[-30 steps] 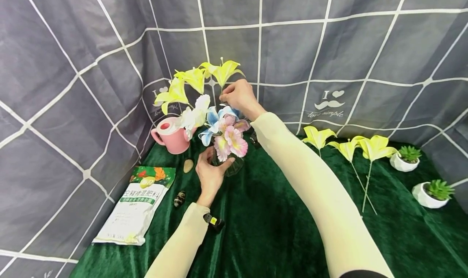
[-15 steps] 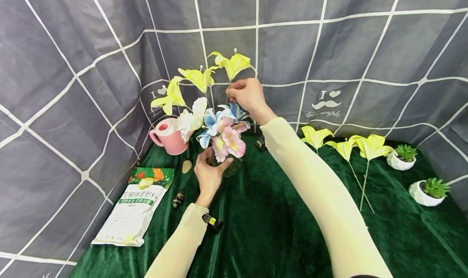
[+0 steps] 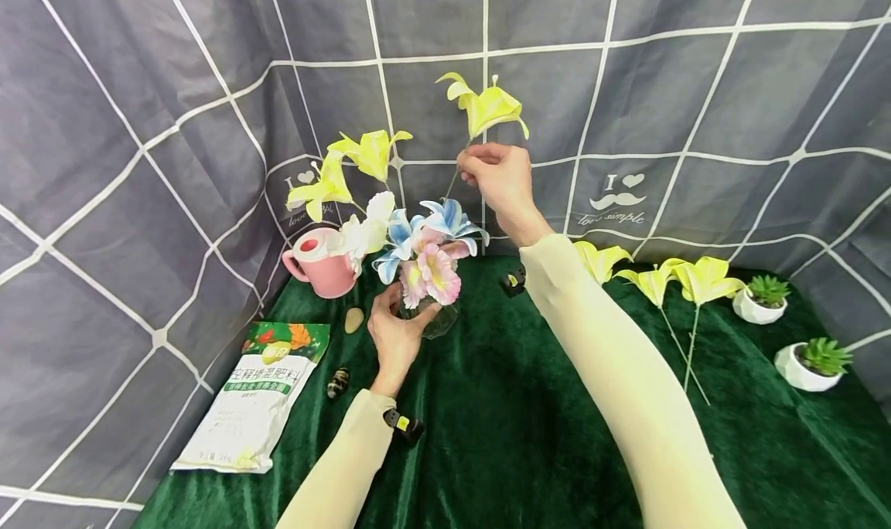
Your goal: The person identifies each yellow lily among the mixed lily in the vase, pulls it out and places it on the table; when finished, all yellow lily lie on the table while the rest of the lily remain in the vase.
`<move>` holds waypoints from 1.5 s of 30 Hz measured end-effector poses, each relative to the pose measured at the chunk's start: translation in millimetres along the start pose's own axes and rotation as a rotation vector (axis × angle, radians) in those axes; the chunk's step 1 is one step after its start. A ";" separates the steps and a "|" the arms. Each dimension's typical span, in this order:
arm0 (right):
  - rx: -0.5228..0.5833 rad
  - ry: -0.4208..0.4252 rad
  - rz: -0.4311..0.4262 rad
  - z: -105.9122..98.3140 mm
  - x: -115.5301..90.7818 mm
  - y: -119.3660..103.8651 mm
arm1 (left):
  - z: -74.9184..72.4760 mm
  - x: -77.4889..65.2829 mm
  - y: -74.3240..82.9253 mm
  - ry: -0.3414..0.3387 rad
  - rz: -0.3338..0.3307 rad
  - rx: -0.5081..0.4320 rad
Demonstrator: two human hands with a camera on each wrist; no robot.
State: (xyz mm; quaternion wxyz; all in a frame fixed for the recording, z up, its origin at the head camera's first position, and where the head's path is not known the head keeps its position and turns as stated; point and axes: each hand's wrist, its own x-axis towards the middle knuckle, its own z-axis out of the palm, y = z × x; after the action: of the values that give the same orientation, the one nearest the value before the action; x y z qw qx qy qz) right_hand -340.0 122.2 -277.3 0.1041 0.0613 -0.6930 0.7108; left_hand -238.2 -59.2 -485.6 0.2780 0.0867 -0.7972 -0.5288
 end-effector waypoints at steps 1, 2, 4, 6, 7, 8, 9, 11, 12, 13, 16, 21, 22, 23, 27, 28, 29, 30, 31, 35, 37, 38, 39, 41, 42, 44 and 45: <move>0.022 0.012 -0.007 -2.0 -0.3 -0.6 | 0.1 0.1 -0.1 0.000 -0.002 -0.003; 0.051 0.026 -0.013 -3.9 -0.7 -1.4 | 0.1 0.1 -0.1 0.000 -0.005 -0.003; 0.103 0.049 -0.025 -7.9 -1.1 -2.4 | 0.3 -0.2 0.1 0.000 -0.014 -0.005; 0.146 0.072 -0.035 -11.7 -1.6 -3.2 | 0.5 -0.3 0.0 0.002 -0.018 -0.006; 0.168 0.082 -0.041 -13.7 -1.8 -3.4 | 0.6 -0.3 0.0 0.003 -0.018 -0.007; 0.191 0.093 -0.048 -15.7 -2.2 -3.7 | 0.7 -0.2 0.0 0.004 -0.018 -0.004; 0.210 0.103 -0.053 -17.9 -2.4 -3.7 | 0.8 -0.3 0.0 0.004 -0.018 -0.001; 0.248 0.123 -0.064 -22.2 -3.4 -4.1 | 0.9 0.1 -0.3 0.005 -0.015 0.006; 0.272 0.132 -0.068 -24.5 -3.9 -4.2 | 1.0 0.2 -0.3 0.004 -0.014 0.010; 0.295 0.141 -0.074 -26.7 -4.4 -4.5 | 1.0 0.4 -0.3 0.005 -0.013 0.013; 0.376 0.167 -0.076 -33.4 -6.1 -5.8 | 0.8 0.8 -0.2 0.007 -0.007 0.024; 0.493 0.204 -0.086 -44.5 -8.7 -8.1 | 0.4 1.7 0.2 0.007 -0.004 0.024; 0.514 0.210 -0.088 -46.8 -9.2 -8.6 | 0.3 1.9 0.3 0.006 -0.005 0.023; 0.529 0.216 -0.092 -48.9 -9.8 -9.0 | 0.3 2.0 0.4 0.004 -0.006 0.020; 0.617 0.238 -0.091 -57.6 -13.0 -11.3 | 0.0 2.0 0.5 -0.002 -0.012 0.012; 0.642 0.245 -0.093 -59.9 -13.8 -12.0 | -0.2 2.1 0.5 -0.002 -0.011 0.013; 0.666 0.254 -0.099 -62.3 -14.7 -12.6 | -0.3 2.2 0.4 -0.004 -0.011 0.014; 0.692 0.264 -0.103 -64.8 -15.5 -13.4 | -0.4 2.2 0.3 -0.004 -0.009 0.016; 0.717 0.274 -0.112 -67.5 -16.2 -14.3 | -0.5 2.3 0.0 -0.004 -0.006 0.015; 0.804 0.310 -0.152 -79.4 -18.5 -17.8 | -0.8 3.0 -2.0 0.006 0.007 0.013; 0.851 0.325 -0.173 -85.8 -19.7 -20.2 | -1.3 3.6 -3.0 0.014 0.012 0.010; 0.871 0.335 -0.186 -88.9 -20.5 -21.5 | -1.6 4.0 -3.5 0.018 0.015 0.012; 0.887 0.346 -0.197 -92.0 -21.4 -23.1 | -1.9 4.4 -3.8 0.022 0.018 0.015; 0.914 0.369 -0.220 -98.8 -23.5 -26.9 | -2.4 5.1 -4.0 0.026 0.019 0.016; 0.923 0.381 -0.226 -102.7 -24.9 -29.1 | -2.5 5.4 -3.9 0.026 0.019 0.015; 0.929 0.409 -0.239 -110.6 -28.9 -33.4 | -2.7 5.5 -3.7 0.027 0.019 0.013; 0.935 0.419 -0.238 -115.1 -31.2 -35.4 | -2.8 5.4 -3.5 0.028 0.017 0.009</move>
State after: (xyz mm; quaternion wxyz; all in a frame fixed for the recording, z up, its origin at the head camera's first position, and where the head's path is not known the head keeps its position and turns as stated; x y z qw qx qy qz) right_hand -295.0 235.7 -253.8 0.2820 0.0362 -0.2545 0.9243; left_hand -241.7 -65.2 -486.1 0.2931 0.0887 -0.7963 -0.5217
